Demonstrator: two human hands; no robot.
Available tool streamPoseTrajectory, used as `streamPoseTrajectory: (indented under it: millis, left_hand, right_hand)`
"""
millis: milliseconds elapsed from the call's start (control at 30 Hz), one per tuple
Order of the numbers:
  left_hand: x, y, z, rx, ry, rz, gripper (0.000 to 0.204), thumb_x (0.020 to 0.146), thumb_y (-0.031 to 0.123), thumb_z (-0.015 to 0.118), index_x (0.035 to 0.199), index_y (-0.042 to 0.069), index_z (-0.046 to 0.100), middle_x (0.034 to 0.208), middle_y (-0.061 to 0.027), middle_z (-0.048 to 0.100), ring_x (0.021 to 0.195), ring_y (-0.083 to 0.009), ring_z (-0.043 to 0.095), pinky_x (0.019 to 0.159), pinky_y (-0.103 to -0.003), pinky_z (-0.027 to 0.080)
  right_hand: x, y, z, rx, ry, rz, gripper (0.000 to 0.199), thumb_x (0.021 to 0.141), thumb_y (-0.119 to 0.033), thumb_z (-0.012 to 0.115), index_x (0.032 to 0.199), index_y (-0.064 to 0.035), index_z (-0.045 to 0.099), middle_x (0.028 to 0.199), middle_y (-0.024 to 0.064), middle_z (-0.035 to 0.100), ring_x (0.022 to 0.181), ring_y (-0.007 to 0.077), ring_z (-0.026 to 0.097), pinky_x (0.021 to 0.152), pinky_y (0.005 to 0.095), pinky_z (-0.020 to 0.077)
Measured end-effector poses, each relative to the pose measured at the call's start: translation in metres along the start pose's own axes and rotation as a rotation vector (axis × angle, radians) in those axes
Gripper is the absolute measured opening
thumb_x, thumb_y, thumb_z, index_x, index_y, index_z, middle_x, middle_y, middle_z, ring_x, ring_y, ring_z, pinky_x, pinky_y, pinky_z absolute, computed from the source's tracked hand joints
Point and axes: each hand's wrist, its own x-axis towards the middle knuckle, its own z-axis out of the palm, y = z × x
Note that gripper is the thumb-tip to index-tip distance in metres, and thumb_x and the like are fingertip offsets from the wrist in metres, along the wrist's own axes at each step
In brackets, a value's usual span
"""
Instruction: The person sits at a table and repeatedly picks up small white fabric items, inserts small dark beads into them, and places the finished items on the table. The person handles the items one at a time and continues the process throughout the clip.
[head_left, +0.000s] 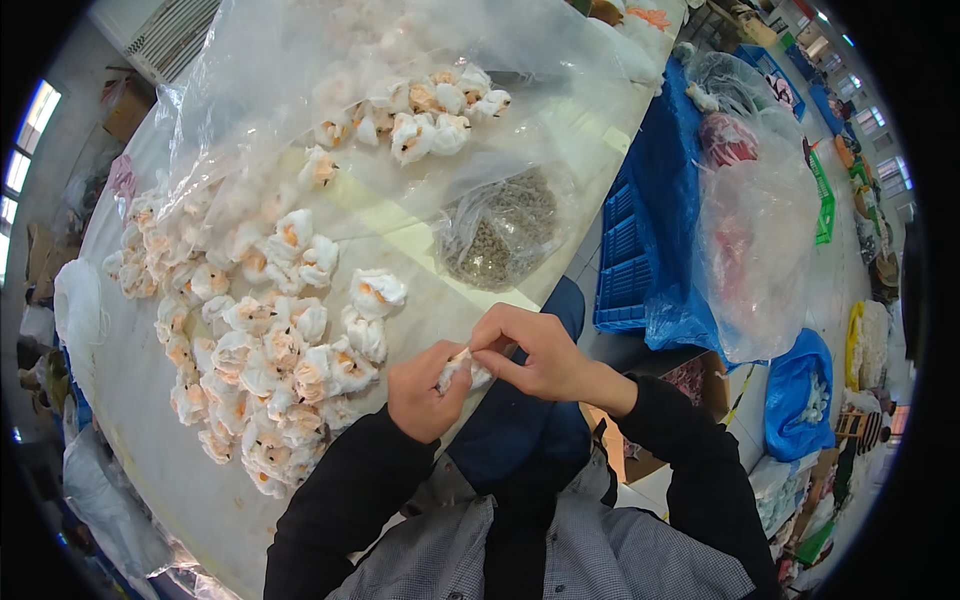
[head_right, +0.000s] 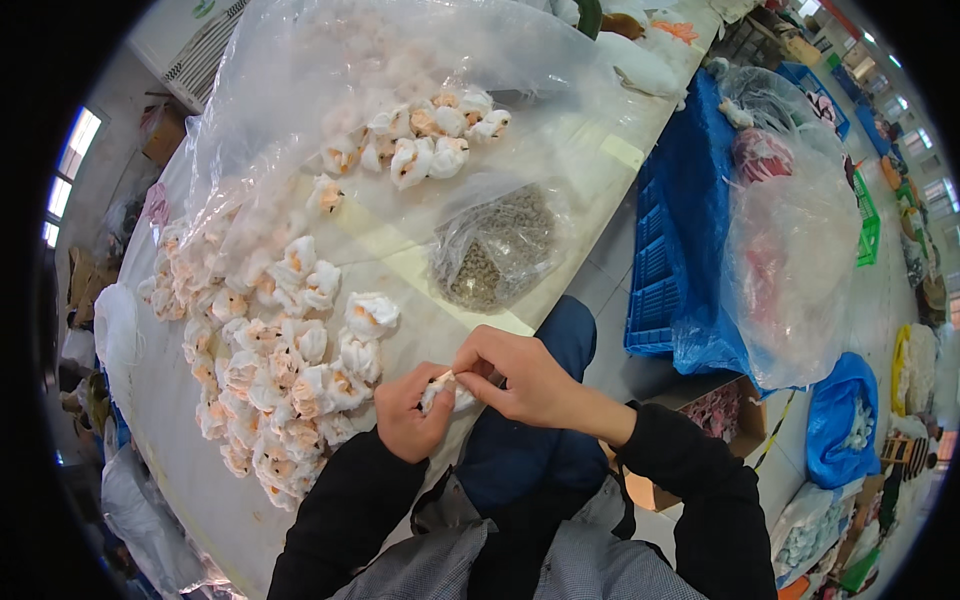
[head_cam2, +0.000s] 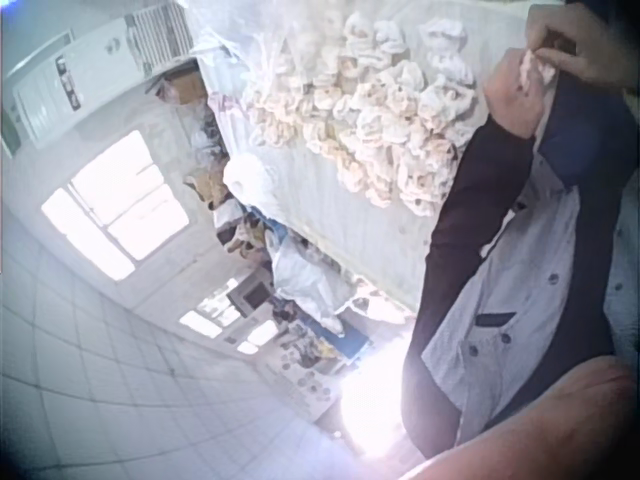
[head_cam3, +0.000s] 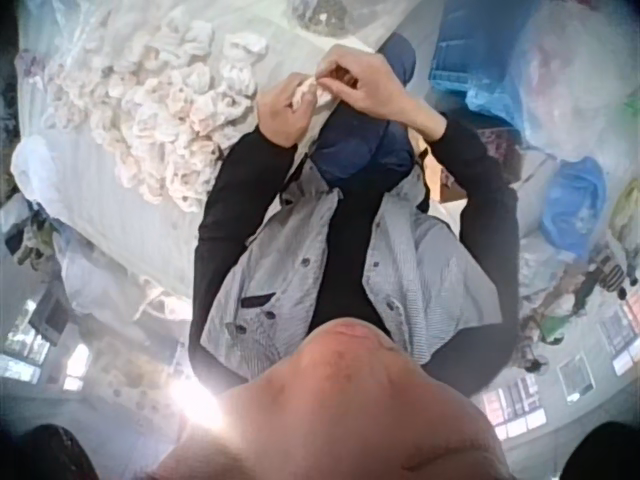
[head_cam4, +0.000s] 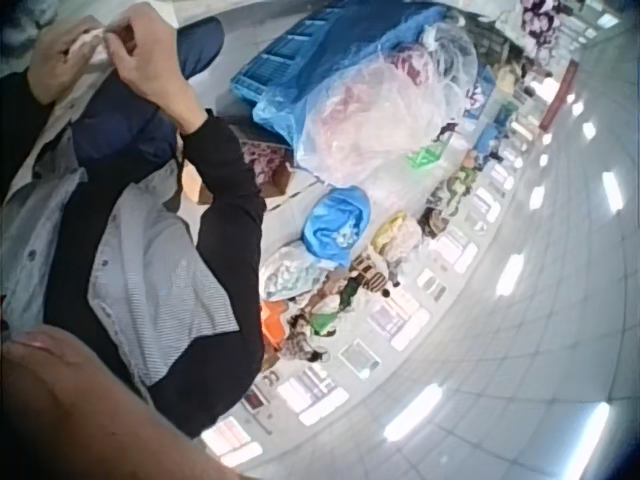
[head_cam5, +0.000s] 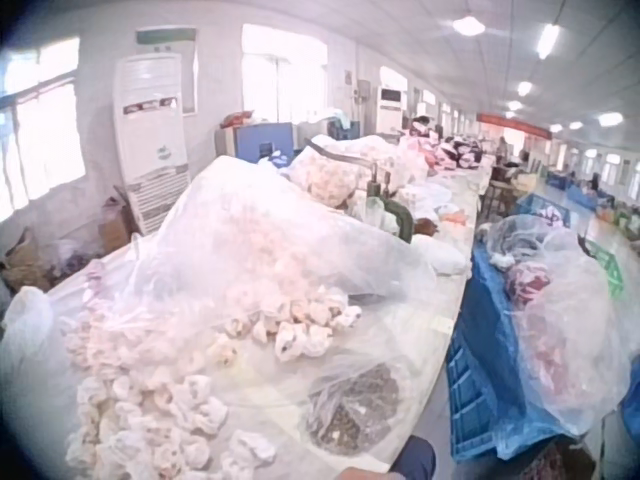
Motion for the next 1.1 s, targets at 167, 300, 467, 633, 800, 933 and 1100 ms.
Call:
streamPoseTrajectory:
  millis: [167, 300, 467, 633, 800, 933, 1100]
  left_hand:
    - [0.0, -0.002, 0.0, 0.027, -0.026, -0.003, 0.016, 0.088, 0.006, 0.067, 0.103, 0.001, 0.072, 0.079, -0.0164, 0.069, 0.064, -0.0287, 0.067, 0.061, -0.033, 0.051]
    - [-0.001, -0.002, -0.001, 0.06, -0.032, -0.002, 0.016, 0.087, 0.005, 0.068, 0.102, 0.001, 0.072, 0.079, -0.0178, 0.068, 0.065, -0.0325, 0.068, 0.061, -0.035, 0.051]
    - [0.0, -0.002, 0.0, 0.089, -0.031, 0.023, 0.017, 0.084, 0.004, 0.069, 0.101, 0.002, 0.071, 0.079, -0.0188, 0.067, 0.067, -0.0369, 0.068, 0.061, -0.037, 0.052]
    - [-0.003, -0.007, 0.005, 0.173, -0.032, 0.095, 0.019, 0.083, 0.004, 0.07, 0.102, 0.002, 0.072, 0.082, -0.0184, 0.068, 0.07, -0.0385, 0.069, 0.061, -0.039, 0.053]
    - [-0.009, -0.009, 0.008, 0.229, -0.053, 0.167, 0.025, 0.083, 0.005, 0.072, 0.107, 0.003, 0.07, 0.085, -0.0164, 0.069, 0.072, -0.0379, 0.069, 0.061, -0.04, 0.054]
    - [-0.015, -0.014, 0.007, 0.384, -0.12, 0.238, 0.033, 0.082, 0.006, 0.074, 0.114, 0.004, 0.068, 0.089, -0.0153, 0.068, 0.07, -0.038, 0.068, 0.06, -0.042, 0.054]
    - [-0.015, -0.013, 0.01, 0.363, -0.132, 0.267, 0.032, 0.083, 0.008, 0.074, 0.114, 0.005, 0.067, 0.087, -0.0147, 0.068, 0.068, -0.0371, 0.068, 0.059, -0.042, 0.054]
  right_hand:
    - [0.002, 0.003, -0.003, -0.003, -0.065, -0.016, 0.009, 0.093, 0.0, 0.071, 0.098, -0.003, 0.063, 0.094, 0.0072, 0.063, 0.078, 0.0174, 0.067, 0.067, 0.0297, 0.0538]
    - [0.005, 0.006, -0.004, -0.046, -0.106, -0.044, 0.01, 0.092, 0.001, 0.07, 0.096, -0.0029, 0.062, 0.094, 0.0082, 0.062, 0.078, 0.0207, 0.065, 0.069, 0.0319, 0.0527]
    - [0.007, 0.009, -0.006, -0.083, -0.123, -0.125, 0.011, 0.09, 0.003, 0.071, 0.094, -0.0031, 0.063, 0.1, 0.0086, 0.066, 0.081, 0.0212, 0.066, 0.068, 0.0309, 0.0533]
    - [0.009, 0.01, -0.008, -0.097, -0.165, -0.143, 0.011, 0.092, 0.0, 0.07, 0.097, -0.0028, 0.061, 0.093, 0.0098, 0.061, 0.08, 0.027, 0.063, 0.07, 0.0359, 0.0506]
    - [-0.002, 0.007, -0.006, -0.078, -0.105, -0.08, 0.011, 0.09, 0.001, 0.073, 0.097, -0.0035, 0.066, 0.099, 0.008, 0.067, 0.084, 0.0226, 0.067, 0.07, 0.0312, 0.0528]
    - [-0.008, -0.002, -0.004, 0.029, -0.079, 0.032, 0.009, 0.094, -0.001, 0.071, 0.099, -0.002, 0.063, 0.09, 0.0113, 0.063, 0.077, 0.0252, 0.066, 0.071, 0.0347, 0.0528]
    - [-0.019, -0.005, -0.002, -0.065, -0.016, 0.005, 0.01, 0.094, -0.004, 0.072, 0.098, -0.0019, 0.063, 0.089, 0.0118, 0.064, 0.075, 0.0263, 0.066, 0.068, 0.0356, 0.0523]
